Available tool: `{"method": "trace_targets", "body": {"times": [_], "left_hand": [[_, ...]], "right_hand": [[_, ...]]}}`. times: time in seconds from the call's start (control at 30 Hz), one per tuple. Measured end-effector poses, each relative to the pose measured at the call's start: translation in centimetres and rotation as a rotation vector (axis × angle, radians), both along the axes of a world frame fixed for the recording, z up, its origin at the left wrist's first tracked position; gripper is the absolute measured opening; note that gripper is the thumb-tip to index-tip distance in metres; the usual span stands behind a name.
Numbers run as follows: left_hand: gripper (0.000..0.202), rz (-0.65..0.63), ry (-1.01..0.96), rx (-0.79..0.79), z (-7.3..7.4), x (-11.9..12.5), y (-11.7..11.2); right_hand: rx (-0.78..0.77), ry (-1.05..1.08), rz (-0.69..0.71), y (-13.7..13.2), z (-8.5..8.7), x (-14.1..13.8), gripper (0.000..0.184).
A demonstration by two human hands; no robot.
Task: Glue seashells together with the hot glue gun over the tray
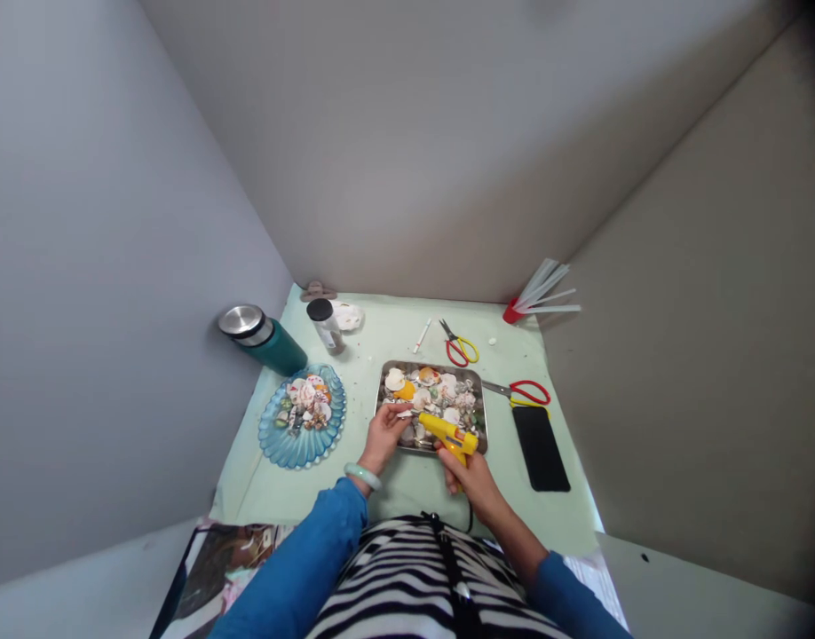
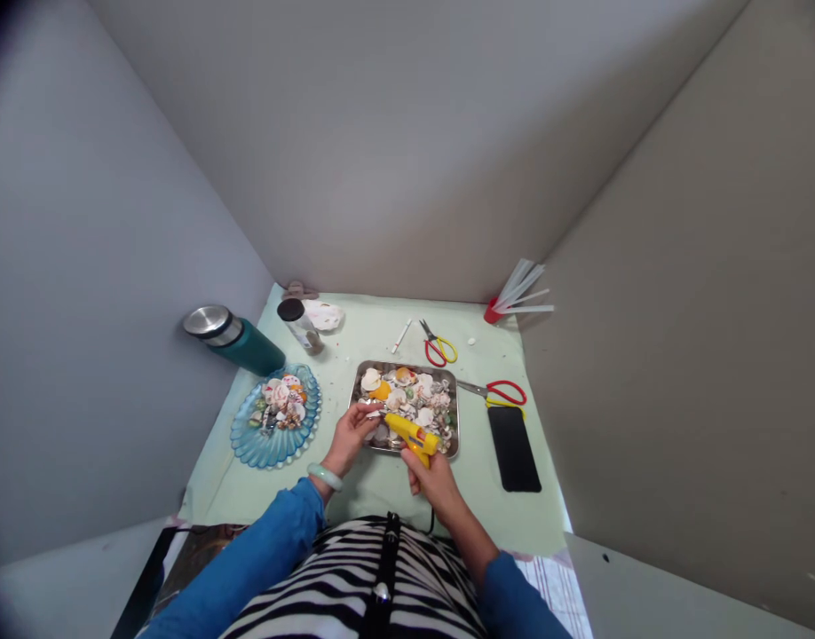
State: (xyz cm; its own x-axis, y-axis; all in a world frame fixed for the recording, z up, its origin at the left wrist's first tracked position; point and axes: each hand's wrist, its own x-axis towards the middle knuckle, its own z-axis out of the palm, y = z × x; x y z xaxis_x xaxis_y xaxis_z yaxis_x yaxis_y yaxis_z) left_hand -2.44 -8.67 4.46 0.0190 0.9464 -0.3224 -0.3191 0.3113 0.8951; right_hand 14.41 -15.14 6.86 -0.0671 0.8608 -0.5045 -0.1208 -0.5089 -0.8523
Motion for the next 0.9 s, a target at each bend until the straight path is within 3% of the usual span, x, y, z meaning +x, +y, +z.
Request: {"method": "trace_targets", "body": {"times": [0.53,0.9], "left_hand": [[0.038,0.058,0.014,-0.11,-0.1,0.1,0.2],[0.033,-0.063,0.129,-0.197,-0.6,0.9,-0.5]], "right_hand": [[-0.002,-0.11,-0.008,0.6,-0.5,0.5,0.048],[0.029,-0.141,-0.042,1.2,-0.5,0.0,0.045]]}}
